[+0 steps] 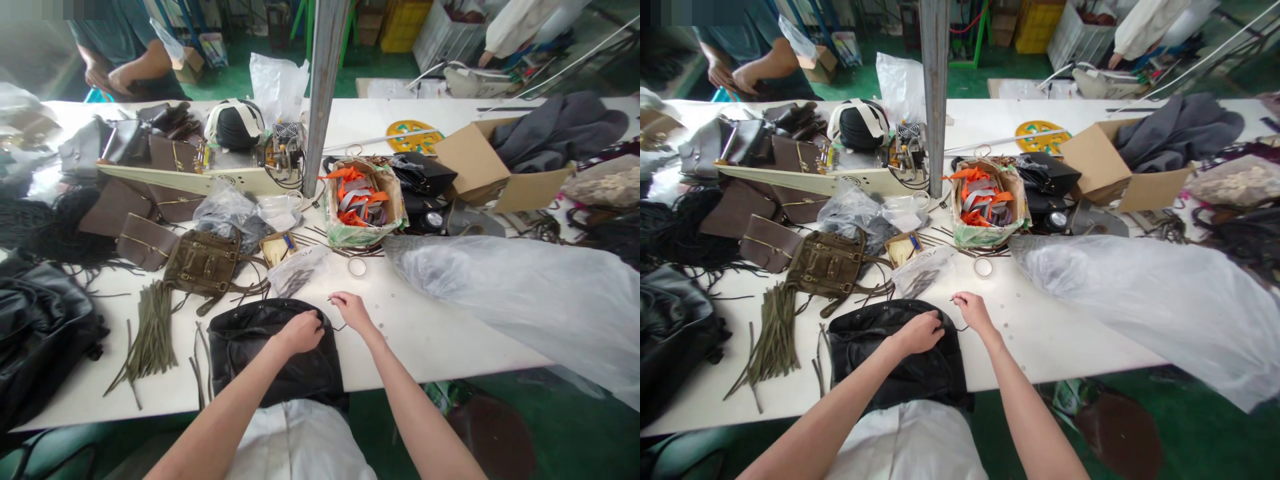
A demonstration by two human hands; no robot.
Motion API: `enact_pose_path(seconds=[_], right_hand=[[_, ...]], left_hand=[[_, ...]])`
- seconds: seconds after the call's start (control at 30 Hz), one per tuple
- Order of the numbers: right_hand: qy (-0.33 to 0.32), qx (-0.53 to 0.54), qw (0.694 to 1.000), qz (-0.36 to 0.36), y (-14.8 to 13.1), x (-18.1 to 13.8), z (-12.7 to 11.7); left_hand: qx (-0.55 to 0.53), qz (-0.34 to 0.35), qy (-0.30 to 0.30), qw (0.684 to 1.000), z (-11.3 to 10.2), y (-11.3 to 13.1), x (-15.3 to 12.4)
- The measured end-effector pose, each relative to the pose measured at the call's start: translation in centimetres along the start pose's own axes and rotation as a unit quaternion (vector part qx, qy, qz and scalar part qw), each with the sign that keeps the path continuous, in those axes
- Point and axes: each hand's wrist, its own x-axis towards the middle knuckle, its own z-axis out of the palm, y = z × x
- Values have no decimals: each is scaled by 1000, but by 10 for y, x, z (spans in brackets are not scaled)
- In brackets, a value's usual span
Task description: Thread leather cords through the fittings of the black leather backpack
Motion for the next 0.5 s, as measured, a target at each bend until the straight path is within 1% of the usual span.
enact_pose_path(seconds=[0.1,0.23,0.37,0.5], right_hand=[[-70,-7,997,-18,-8,15,22],[-141,-28,989,-40,-18,24,33],[-171,-47,983,-41,-23,30,35],[-181,-66,981,-32,-24,35,38]], left_hand=[[-5,-19,14,1000,8,5,-5],[-9,-50,28,998,13,10,-10],[-12,-69,31,997,13,13,-13],[-14,-79,34,996,9,17,-15]])
